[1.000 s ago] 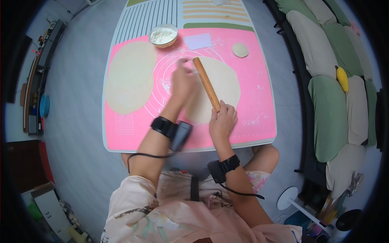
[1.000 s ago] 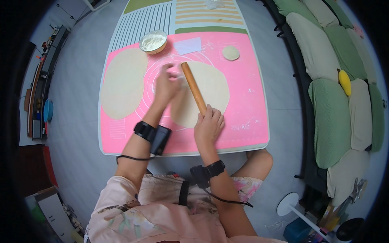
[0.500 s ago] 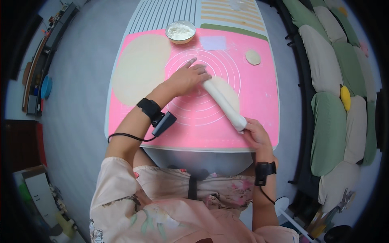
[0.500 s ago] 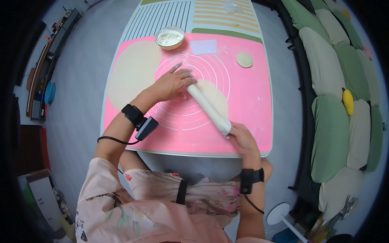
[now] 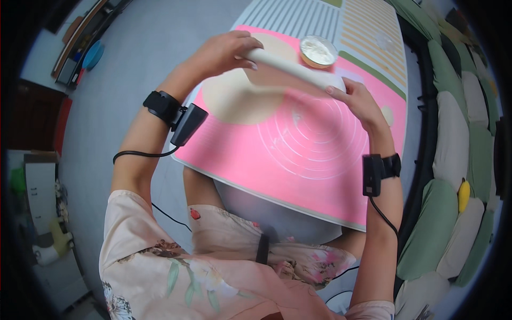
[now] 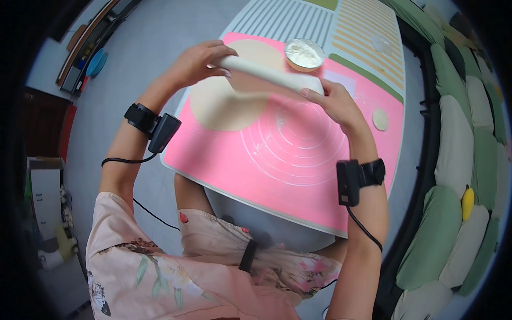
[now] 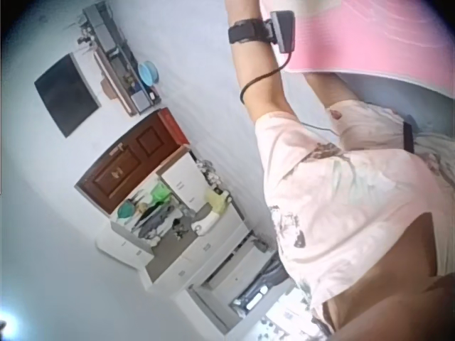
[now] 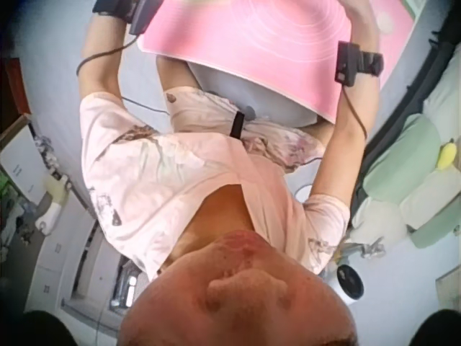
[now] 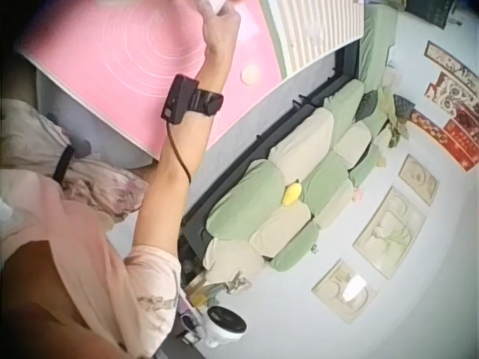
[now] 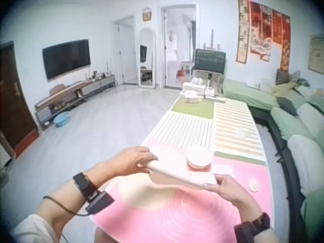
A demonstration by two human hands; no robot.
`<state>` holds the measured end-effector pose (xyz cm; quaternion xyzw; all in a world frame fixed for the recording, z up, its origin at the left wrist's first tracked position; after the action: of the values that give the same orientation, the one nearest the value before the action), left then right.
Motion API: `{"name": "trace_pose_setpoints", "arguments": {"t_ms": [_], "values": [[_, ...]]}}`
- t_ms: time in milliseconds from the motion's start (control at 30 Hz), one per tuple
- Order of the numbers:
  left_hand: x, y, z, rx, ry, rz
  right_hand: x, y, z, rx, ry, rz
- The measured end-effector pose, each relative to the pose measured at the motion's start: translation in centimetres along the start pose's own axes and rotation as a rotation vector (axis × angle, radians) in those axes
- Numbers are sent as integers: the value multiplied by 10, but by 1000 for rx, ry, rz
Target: Rolling out pieces of dough on a silicone mat using a wooden rolling pin.
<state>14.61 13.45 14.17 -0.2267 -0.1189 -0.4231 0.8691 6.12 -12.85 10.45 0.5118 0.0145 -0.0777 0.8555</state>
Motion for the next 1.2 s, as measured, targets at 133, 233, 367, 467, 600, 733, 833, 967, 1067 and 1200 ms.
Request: {"name": "trace_pose_setpoints", "arguments": {"t_ms": [133, 233, 367, 467, 600, 733, 833, 967, 1067, 1200], "values": [[-57, 42, 12, 83, -124, 0, 15, 1, -70, 7, -8, 196], [-126, 61, -21, 21, -86, 101, -6, -31, -130, -115, -9, 132], [-191, 43, -32, -17, -103, 163, -55, -32, -170, -336, -22, 289], [-212, 29, -32, 6, -112, 200, -84, -27, -174, -278, -91, 411], [-226, 5, -34, 62, -73, 156, -111, -36, -176, -295, -40, 409], [-238, -6, -32, 27, -65, 128, -134, -21, -186, -331, -60, 530], [-221, -19, -33, -16, 11, 137, -142, -23, -171, -389, -126, 563], [-171, -47, -36, -70, -192, 75, -159, -45, -112, -530, -339, 526], [-127, -64, -63, -107, -332, 160, -185, -110, -24, -582, -665, 283], [-53, -122, -110, -240, -333, 50, -227, -199, 82, -535, -968, -148]]}}
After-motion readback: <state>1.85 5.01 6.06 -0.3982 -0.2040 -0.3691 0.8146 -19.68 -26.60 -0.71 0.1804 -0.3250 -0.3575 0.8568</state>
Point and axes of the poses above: each hand's wrist, its own x-axis towards the middle knuckle, its own z-axis out of the back of the hand, y = z × x, the point moved 6 cm from there along x, towards the middle knuckle, and after that the axes turned 13 degrees about -y, right-handed, at the moved point
